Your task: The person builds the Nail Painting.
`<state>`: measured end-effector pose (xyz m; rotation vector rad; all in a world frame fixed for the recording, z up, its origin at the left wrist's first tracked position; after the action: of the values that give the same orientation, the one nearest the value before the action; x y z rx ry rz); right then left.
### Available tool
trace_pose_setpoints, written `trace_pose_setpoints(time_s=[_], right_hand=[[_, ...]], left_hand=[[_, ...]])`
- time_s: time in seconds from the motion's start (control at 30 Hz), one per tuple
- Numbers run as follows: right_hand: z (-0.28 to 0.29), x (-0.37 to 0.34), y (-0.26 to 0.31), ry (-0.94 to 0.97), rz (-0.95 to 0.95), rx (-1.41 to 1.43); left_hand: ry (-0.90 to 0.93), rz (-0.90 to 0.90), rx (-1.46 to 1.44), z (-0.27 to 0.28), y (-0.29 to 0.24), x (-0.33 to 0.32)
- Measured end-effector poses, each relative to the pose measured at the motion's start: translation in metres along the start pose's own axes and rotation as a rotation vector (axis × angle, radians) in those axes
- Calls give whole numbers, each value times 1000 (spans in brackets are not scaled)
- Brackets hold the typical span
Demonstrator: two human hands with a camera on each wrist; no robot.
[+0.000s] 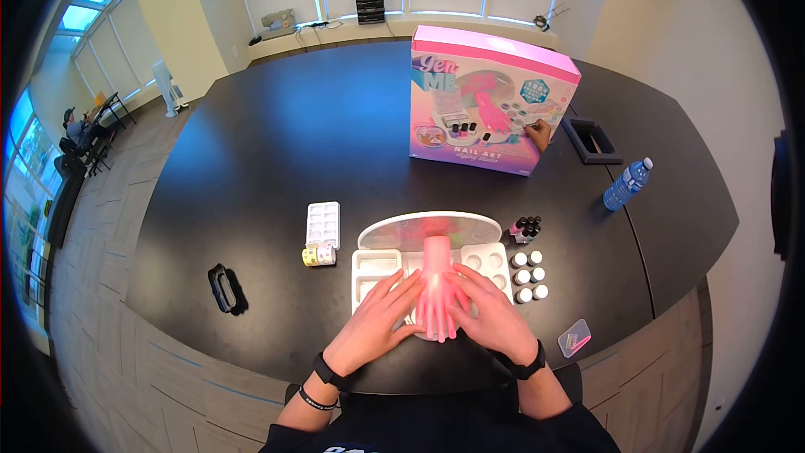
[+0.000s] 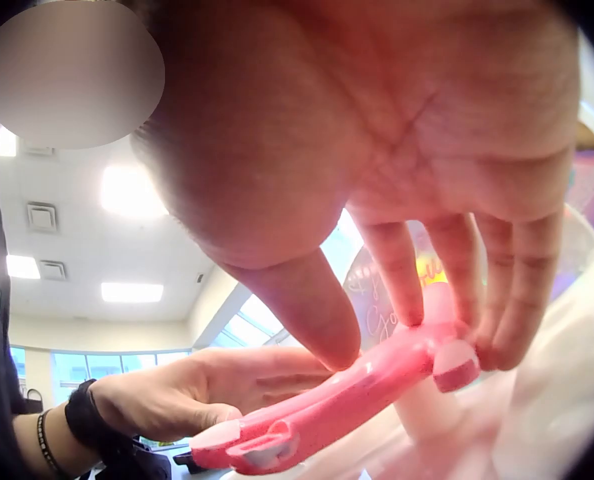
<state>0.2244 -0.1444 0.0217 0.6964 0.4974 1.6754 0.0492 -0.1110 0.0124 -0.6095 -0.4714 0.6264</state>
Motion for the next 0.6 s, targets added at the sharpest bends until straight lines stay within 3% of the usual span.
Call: trace_pose_setpoints(time_s=[0.6], right_hand=[[-8, 2, 5, 30, 8, -42]], left_hand=[[30, 27, 35, -2, 6, -2]])
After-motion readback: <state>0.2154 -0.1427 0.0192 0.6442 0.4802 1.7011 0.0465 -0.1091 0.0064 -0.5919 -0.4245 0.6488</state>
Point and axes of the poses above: each hand's wrist, its own x-axis towards the middle knuckle, its own z-axis out of the back of the hand, y = z × x, the point moved 9 cm from there along x, towards the middle knuckle, and after that the axes turned 4 degrees about -x, right-handed, at the moved point
